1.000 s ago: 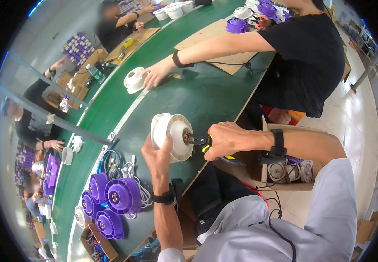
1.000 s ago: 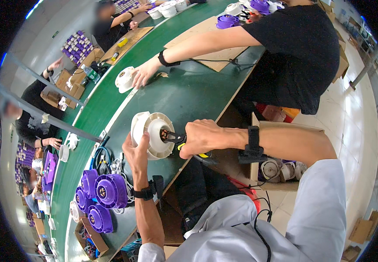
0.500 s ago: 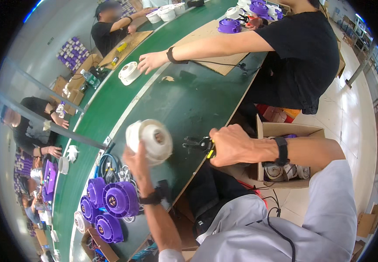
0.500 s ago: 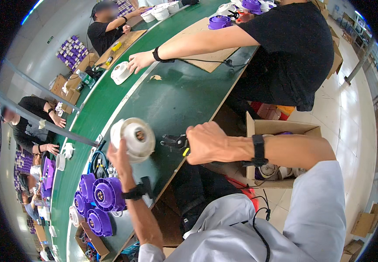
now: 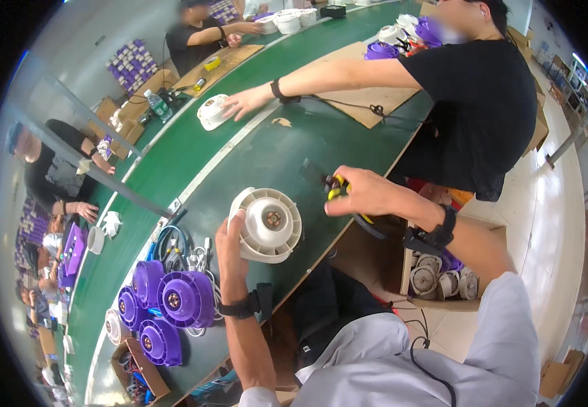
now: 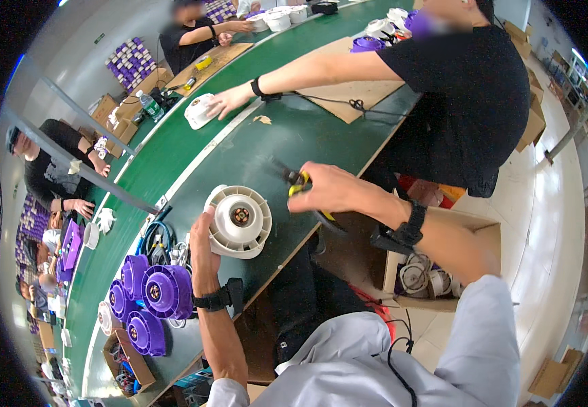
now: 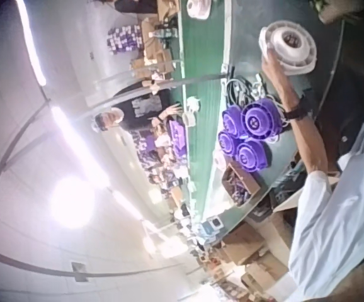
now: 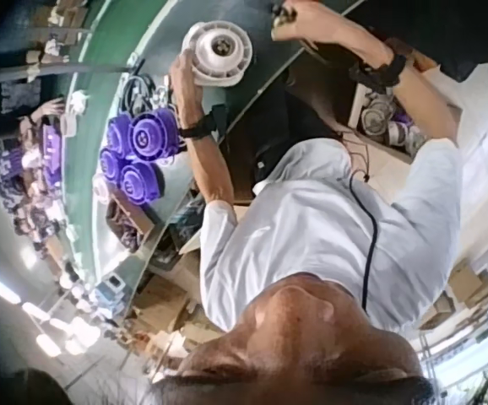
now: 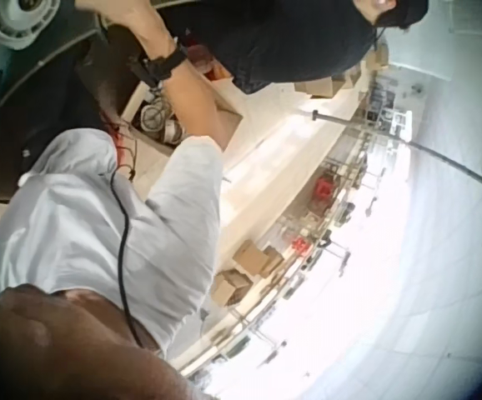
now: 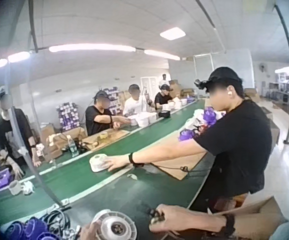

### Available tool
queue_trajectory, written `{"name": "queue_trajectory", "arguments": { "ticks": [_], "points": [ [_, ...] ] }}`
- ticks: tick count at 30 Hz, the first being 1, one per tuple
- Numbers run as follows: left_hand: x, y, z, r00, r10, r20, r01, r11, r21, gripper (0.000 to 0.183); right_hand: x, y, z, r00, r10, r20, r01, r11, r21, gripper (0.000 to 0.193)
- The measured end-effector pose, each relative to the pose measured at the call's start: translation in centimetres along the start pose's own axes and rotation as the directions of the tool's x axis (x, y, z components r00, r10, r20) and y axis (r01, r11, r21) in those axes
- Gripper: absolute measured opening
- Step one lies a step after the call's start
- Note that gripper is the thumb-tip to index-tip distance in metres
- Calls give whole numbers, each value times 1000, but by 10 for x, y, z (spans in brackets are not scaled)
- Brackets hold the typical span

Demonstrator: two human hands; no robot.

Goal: Assembling electronic or mechanical components into white and purple plastic housings using pliers on an industrial assembly line.

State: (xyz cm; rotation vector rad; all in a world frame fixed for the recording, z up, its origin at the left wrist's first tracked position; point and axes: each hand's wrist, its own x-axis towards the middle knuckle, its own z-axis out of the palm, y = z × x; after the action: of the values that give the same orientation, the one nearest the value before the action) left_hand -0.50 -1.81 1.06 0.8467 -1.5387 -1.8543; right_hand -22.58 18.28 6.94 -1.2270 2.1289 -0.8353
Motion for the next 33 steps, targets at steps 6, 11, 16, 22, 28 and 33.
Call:
{"name": "queue_trajectory", "arguments": {
  "ticks": [6,11,16,22,28,33],
  "points": [
    [0,-20,-23,974,-109,198,192,863,-467,49,46,32,13,980,19,199,-144,757,637,44],
    [-9,-24,-27,983,-30,181,129,818,-561,56,61,26,49,999,-44,21,24,816,577,55],
    [0,-18,-18,993,115,29,-90,890,-447,57,56,27,79,904,-261,-340,376,863,337,71],
    [19,-28,-14,974,215,-75,-226,874,-430,56,52,43,95,850,-187,-493,363,885,290,70],
    [29,-37,-14,975,217,-49,-219,903,-371,54,53,65,72,955,-13,-295,224,683,695,40],
    [33,-32,-3,986,167,14,-148,904,-402,53,49,67,67,960,3,-279,203,681,703,44]
  ]
}}
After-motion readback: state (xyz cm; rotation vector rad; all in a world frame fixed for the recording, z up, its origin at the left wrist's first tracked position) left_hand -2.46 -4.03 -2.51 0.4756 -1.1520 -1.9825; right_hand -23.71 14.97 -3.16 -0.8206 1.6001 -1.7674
